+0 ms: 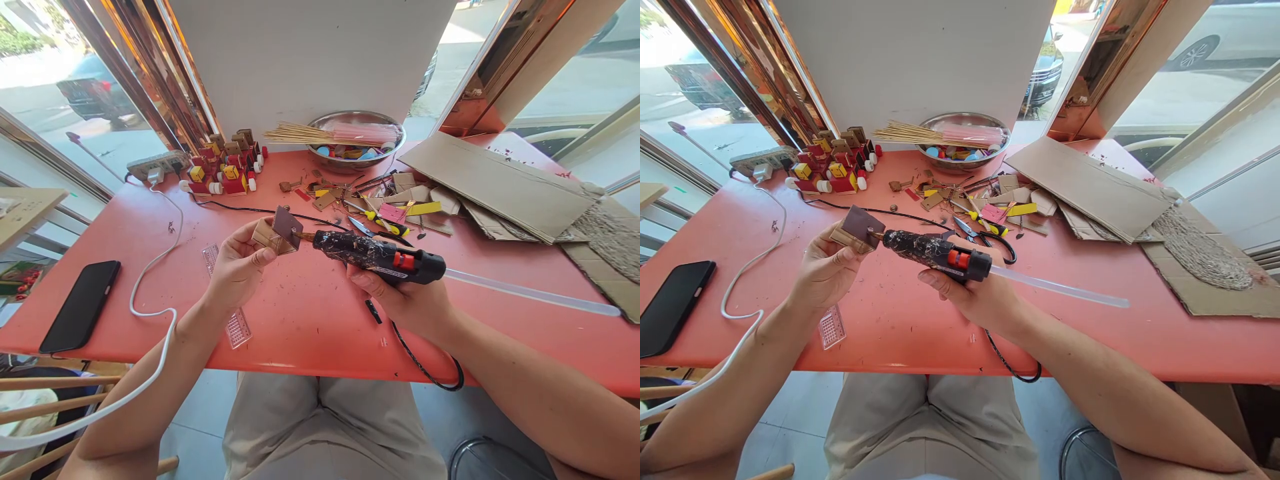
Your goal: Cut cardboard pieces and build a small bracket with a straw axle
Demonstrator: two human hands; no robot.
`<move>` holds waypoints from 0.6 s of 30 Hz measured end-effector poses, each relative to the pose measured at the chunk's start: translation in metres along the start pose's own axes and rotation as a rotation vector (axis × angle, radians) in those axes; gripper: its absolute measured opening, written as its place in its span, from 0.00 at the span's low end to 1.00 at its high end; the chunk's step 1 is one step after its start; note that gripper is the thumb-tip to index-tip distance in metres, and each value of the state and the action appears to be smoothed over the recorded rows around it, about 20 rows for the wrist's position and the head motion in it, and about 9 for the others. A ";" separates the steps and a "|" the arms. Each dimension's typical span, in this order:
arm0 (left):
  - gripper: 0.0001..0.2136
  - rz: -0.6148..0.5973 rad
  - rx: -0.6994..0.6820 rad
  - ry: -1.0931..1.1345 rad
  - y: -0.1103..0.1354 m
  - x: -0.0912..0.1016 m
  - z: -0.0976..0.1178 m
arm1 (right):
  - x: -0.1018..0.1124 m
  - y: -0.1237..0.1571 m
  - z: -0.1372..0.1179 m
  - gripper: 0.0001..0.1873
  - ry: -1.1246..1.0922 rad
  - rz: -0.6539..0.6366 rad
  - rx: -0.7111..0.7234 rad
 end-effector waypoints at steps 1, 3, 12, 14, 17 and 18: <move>0.20 0.000 0.004 -0.002 0.000 0.000 0.000 | 0.000 0.000 0.000 0.20 -0.002 0.000 0.011; 0.20 -0.008 0.008 0.001 0.000 0.000 -0.001 | 0.000 0.000 0.001 0.18 -0.007 -0.005 0.027; 0.18 -0.045 0.089 0.089 0.000 0.002 -0.005 | 0.000 0.000 0.001 0.18 0.023 -0.037 0.029; 0.18 -0.060 0.098 0.093 0.000 0.001 -0.005 | 0.000 -0.001 0.000 0.19 0.022 -0.037 0.035; 0.17 -0.079 0.104 0.106 0.001 0.000 -0.005 | -0.001 -0.002 -0.001 0.21 0.010 -0.036 0.030; 0.17 -0.079 0.107 0.111 0.001 0.000 -0.005 | -0.001 -0.002 -0.001 0.21 0.003 -0.035 0.025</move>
Point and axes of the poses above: each hand's wrist, its own y-axis away from the middle knuckle, its own x-axis out of the back of the hand, z = x × y, the point moved 4 cm from there along -y, towards the middle knuckle, and after that the axes turned 15 degrees about x, right-handed, at the moved point
